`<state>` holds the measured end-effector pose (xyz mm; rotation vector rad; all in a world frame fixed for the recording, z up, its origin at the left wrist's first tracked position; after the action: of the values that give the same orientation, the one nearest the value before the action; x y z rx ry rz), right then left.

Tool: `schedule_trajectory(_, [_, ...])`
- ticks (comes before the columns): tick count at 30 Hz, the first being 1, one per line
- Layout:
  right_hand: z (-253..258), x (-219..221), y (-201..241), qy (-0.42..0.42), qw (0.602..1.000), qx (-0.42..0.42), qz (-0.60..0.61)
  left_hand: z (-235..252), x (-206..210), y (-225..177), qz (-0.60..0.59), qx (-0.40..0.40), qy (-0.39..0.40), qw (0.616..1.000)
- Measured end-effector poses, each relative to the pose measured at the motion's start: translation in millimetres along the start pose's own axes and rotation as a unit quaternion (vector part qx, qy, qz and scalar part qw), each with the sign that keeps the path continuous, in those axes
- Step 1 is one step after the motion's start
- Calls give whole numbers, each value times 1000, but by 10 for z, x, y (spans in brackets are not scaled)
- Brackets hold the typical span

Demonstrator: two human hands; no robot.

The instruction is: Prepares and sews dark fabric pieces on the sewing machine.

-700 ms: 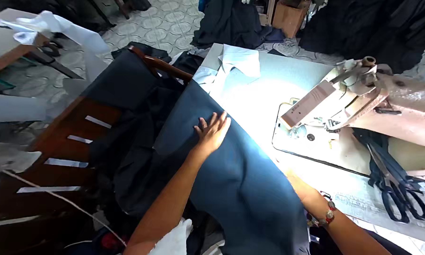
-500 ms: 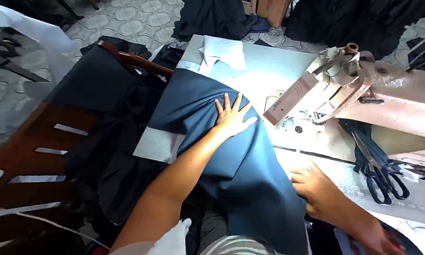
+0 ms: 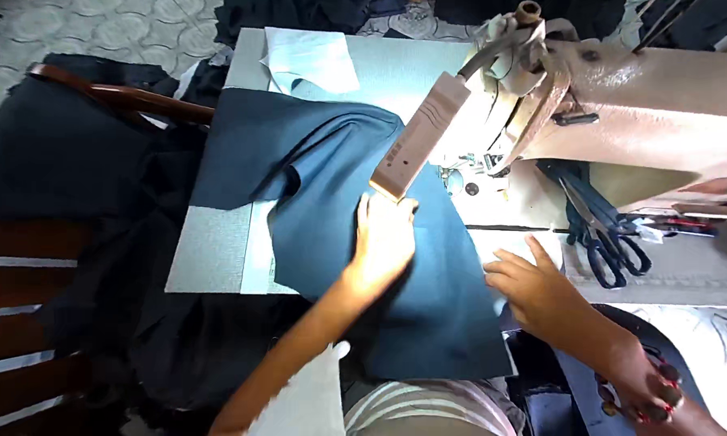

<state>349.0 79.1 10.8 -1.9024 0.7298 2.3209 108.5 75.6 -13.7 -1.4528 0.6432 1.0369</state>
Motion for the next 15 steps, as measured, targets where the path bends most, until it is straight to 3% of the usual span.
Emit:
schedule_trajectory(3, [178, 98, -127, -25, 999, -24, 37, -326, 250, 20, 34, -66, 62, 995])
schedule_trajectory(8, [318, 103, -380, 30, 999, 3, -42, 195, 166, 411, 101, -3, 75, 992])
schedule_trajectory(10, [396, 53, -254, 24, 993, 27, -113, 375, 123, 539, 78, 87, -5, 993])
schedule_trajectory(12, [436, 101, -66, -3, 996, 33, -87, 316, 81, 449, 41, 165, -122, 978])
schedule_trajectory(13, [433, 156, -15, -3, 998, 34, -45, 203, 70, 294, 26, 143, -120, 982])
schedule_trajectory(15, [397, 258, -3, 22, 998, 42, 45, -97, 140, -3, 6, 35, -9, 999])
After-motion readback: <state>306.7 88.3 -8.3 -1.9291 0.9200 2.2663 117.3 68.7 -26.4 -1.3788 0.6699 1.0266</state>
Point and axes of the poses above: each hand's wrist, its own z-axis towards the middle knuckle, its own x-axis out of the palm, y = z × x, the point moved 3 cm from there along z, towards the middle knuckle, and after that the axes turned 10 degrees about -x, right-handed, at the moved point
